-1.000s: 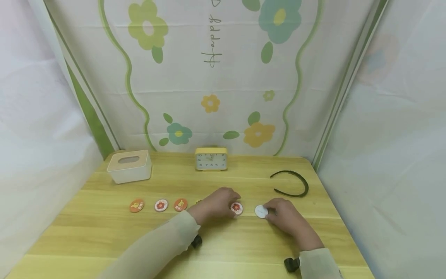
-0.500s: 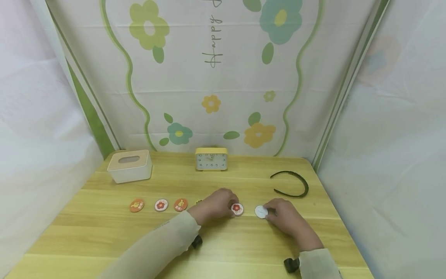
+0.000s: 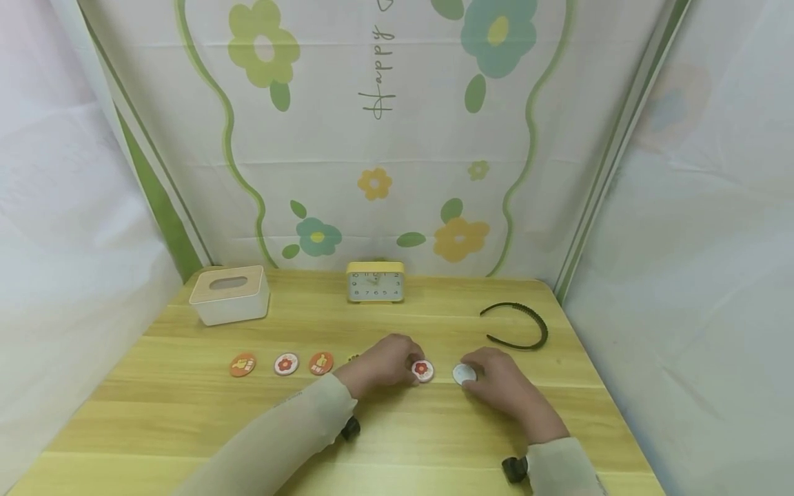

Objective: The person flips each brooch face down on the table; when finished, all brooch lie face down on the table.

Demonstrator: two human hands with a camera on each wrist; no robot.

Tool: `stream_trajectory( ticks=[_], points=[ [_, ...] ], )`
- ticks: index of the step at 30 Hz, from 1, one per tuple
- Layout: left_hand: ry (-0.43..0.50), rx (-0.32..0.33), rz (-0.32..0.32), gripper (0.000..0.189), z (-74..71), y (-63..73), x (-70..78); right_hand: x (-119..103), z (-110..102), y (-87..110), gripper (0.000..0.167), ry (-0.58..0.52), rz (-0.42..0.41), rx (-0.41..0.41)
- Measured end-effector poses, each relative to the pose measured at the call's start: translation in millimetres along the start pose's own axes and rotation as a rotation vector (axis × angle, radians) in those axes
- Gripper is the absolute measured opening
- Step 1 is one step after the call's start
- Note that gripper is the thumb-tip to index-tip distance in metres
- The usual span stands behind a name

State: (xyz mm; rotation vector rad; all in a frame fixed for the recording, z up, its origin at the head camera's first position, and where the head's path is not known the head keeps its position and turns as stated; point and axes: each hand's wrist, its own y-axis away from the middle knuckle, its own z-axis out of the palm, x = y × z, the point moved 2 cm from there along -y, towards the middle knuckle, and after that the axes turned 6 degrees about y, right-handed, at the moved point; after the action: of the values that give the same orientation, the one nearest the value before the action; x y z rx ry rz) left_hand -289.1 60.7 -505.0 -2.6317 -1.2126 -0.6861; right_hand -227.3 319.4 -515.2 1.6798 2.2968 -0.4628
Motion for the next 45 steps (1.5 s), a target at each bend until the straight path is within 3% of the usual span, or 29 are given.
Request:
stream_trajectory(
  ticks=[12,16,25,36,45],
  points=[
    [0.042,0.008,-0.024,0.027,0.3,-1.6,-0.6,-32,13,-20.4,0.041,-0.019,-0.076,-0.077],
    [0.060,0.008,-0.032,0.026,1.3,-2.1,-2.2,-40,20,-26.0,0.038,-0.011,-0.065,-0.089],
    [0.120,0.008,-0.064,0.024,2.2,-0.3,-3.7,-50,27,-30.1,0.027,-0.013,-0.087,-0.086],
    [0.133,0.014,-0.045,0.018,0.3,1.8,-0.8,-54,30,-32.9,0.014,0.071,-0.155,-0.021],
    [0.092,0.006,-0.021,0.015,-1.4,5.1,1.5,-59,27,-30.5,0.018,0.108,-0.141,-0.039]
  ],
)
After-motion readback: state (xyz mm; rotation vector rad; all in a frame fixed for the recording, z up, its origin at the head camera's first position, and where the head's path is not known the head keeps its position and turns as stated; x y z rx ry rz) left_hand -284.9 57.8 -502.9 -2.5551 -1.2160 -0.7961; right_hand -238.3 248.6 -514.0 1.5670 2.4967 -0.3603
